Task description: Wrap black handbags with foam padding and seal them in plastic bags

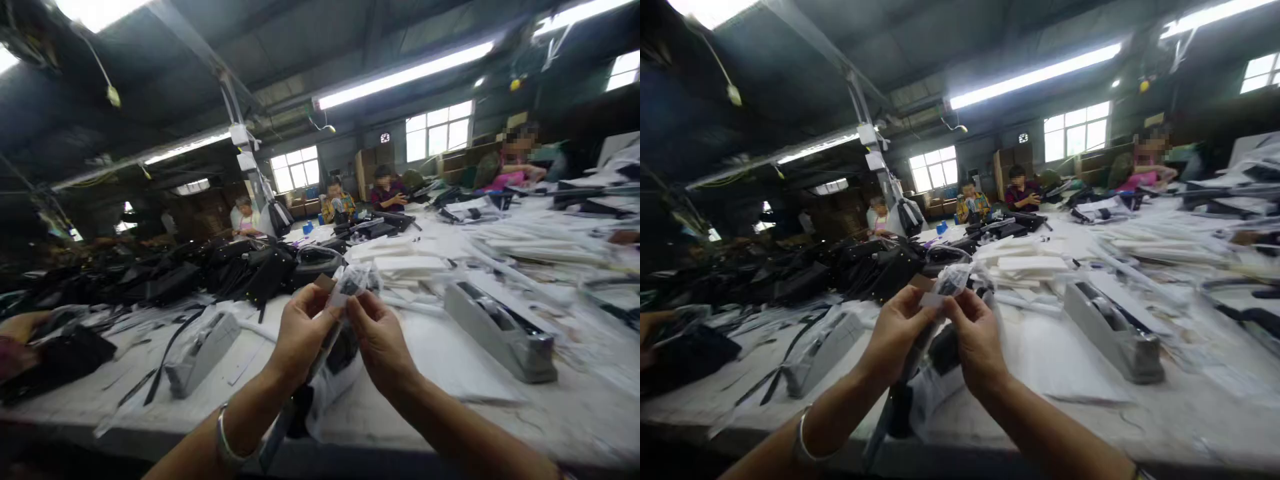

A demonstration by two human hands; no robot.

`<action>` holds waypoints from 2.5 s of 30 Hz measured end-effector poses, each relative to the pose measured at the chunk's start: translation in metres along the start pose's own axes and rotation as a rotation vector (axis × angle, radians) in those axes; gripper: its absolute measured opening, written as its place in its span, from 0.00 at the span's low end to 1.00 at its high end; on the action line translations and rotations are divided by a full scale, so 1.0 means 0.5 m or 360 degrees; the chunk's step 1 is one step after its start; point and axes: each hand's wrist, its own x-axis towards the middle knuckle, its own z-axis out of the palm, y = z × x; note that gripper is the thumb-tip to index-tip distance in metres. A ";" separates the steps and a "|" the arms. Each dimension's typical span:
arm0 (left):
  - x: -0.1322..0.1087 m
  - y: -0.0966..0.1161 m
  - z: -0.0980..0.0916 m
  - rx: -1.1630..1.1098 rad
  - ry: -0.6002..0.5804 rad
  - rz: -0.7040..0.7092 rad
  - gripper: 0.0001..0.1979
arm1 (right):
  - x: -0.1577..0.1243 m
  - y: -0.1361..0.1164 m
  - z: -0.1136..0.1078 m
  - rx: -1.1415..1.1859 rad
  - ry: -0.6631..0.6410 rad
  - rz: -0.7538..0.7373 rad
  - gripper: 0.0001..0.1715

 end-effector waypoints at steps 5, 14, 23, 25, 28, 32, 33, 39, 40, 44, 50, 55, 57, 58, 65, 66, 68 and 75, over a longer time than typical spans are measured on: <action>0.002 -0.006 0.016 0.0078 0.0135 0.0107 0.13 | 0.008 0.012 0.012 -0.0158 0.0076 -0.0124 0.18; 0.010 0.050 0.000 0.0439 -0.0039 0.0198 0.10 | 0.019 0.005 0.011 -0.0172 0.0041 -0.0162 0.16; -0.006 0.056 0.013 0.2366 0.0181 0.1081 0.15 | 0.029 0.017 0.013 -0.0137 0.0067 -0.0114 0.14; -0.016 0.046 0.029 0.2626 0.0263 0.1126 0.17 | 0.029 0.014 0.018 -0.0112 0.0057 -0.0101 0.15; -0.025 0.030 0.048 0.2841 0.0340 0.1141 0.20 | 0.024 0.005 0.020 -0.0083 0.0066 -0.0080 0.16; -0.030 0.003 0.055 0.2863 0.0345 0.1018 0.22 | 0.010 -0.005 0.013 0.0051 0.0020 0.0043 0.16; -0.031 -0.002 0.054 0.2830 0.0349 0.0973 0.22 | 0.008 -0.007 0.011 0.0048 -0.0006 0.0046 0.16; -0.036 0.022 0.025 0.2134 0.0160 0.0862 0.24 | 0.016 -0.023 -0.008 -0.0159 -0.0059 0.0012 0.16; -0.034 0.034 0.014 0.1915 0.0089 0.0759 0.24 | 0.019 -0.028 -0.012 -0.0147 -0.0074 0.0027 0.16; -0.010 0.066 -0.026 0.0945 -0.0162 0.0043 0.22 | 0.027 -0.039 -0.017 -0.0135 -0.0184 0.0106 0.18; 0.016 0.037 -0.035 0.0433 -0.0003 -0.0329 0.27 | 0.050 -0.042 -0.047 -0.0391 -0.0370 0.0068 0.17; 0.008 0.025 -0.040 0.0294 0.0142 -0.0454 0.29 | 0.062 -0.136 -0.268 -0.1649 0.0075 -0.0149 0.18; 0.007 0.022 -0.042 0.0258 0.0148 -0.0477 0.28 | 0.060 -0.196 -0.382 -0.2062 0.0528 -0.0217 0.14; 0.007 0.020 -0.042 0.0247 0.0145 -0.0477 0.28 | 0.056 -0.224 -0.433 -0.2120 0.0666 -0.0209 0.13; 0.017 0.007 -0.029 0.0225 0.0124 -0.0471 0.27 | 0.022 -0.301 -0.594 -0.2066 0.1007 0.0197 0.15; 0.017 0.006 -0.029 0.0218 0.0125 -0.0480 0.26 | 0.021 -0.300 -0.597 -0.1999 0.1002 0.0248 0.16; 0.017 0.006 -0.029 0.0213 0.0131 -0.0496 0.26 | 0.020 -0.303 -0.596 -0.1857 0.0991 0.0285 0.18; 0.017 0.007 -0.031 0.0216 0.0135 -0.0529 0.27 | -0.039 -0.341 -0.565 -0.1502 0.1008 0.0153 0.21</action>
